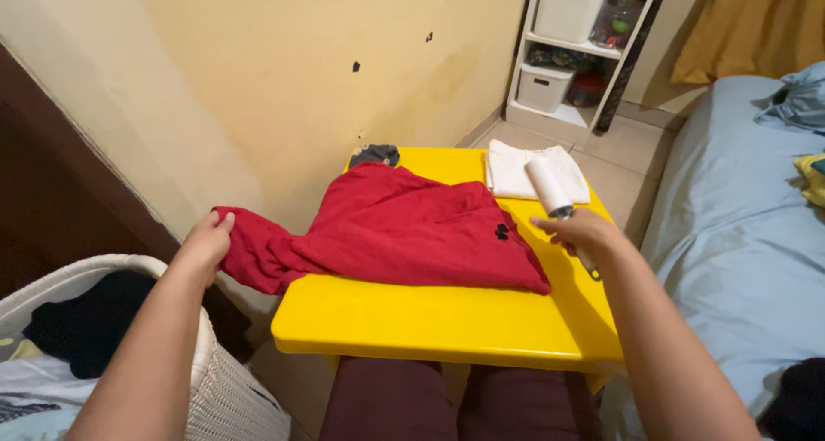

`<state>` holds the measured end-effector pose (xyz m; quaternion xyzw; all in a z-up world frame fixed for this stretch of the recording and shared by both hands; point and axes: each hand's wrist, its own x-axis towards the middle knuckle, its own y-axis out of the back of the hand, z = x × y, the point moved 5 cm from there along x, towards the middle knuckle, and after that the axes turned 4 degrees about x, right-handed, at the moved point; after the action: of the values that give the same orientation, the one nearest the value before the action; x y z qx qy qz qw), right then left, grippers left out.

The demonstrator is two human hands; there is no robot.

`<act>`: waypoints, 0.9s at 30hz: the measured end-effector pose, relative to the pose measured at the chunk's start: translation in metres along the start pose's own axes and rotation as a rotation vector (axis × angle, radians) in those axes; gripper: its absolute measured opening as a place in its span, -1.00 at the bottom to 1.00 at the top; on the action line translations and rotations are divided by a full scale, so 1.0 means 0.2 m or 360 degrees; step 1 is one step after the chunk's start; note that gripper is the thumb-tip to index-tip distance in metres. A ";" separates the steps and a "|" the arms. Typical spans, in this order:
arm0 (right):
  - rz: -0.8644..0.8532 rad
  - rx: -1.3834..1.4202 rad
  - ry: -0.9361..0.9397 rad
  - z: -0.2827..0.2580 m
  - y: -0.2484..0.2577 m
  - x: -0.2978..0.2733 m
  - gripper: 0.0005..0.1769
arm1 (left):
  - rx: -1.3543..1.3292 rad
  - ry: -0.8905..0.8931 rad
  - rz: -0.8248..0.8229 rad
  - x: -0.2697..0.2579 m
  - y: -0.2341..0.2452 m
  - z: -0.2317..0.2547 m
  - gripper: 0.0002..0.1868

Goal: The person retrieves a red t-shirt from a laundry basket and uses a lint roller to remove lint from the garment on a yellow table. The person repeatedly rolls the lint roller over the shirt, lifts and repositions the shirt to cover different areas, and continues rolling until the end of the clip.

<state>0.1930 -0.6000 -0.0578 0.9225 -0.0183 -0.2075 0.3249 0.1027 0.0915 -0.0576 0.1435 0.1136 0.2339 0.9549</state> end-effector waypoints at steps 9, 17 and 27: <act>0.0487 -0.0191 0.0734 -0.12 -0.24 0.07 -0.47 | 0.0390 -0.0136 -0.0430 -0.10 -0.07 0.12 -0.47; -0.0137 -0.0642 0.1100 -0.38 -0.42 0.23 -0.35 | 0.0581 -0.0514 -0.0756 -0.25 -0.06 0.28 -0.37; -0.0597 -0.0376 0.0609 -0.62 0.03 0.11 -0.40 | 0.0885 -0.0507 -0.0090 -0.12 0.19 0.34 -0.63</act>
<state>0.2629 -0.5354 0.0239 0.8879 0.2385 -0.0870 0.3836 0.0861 0.0977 0.0221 0.4305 0.0262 0.1419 0.8910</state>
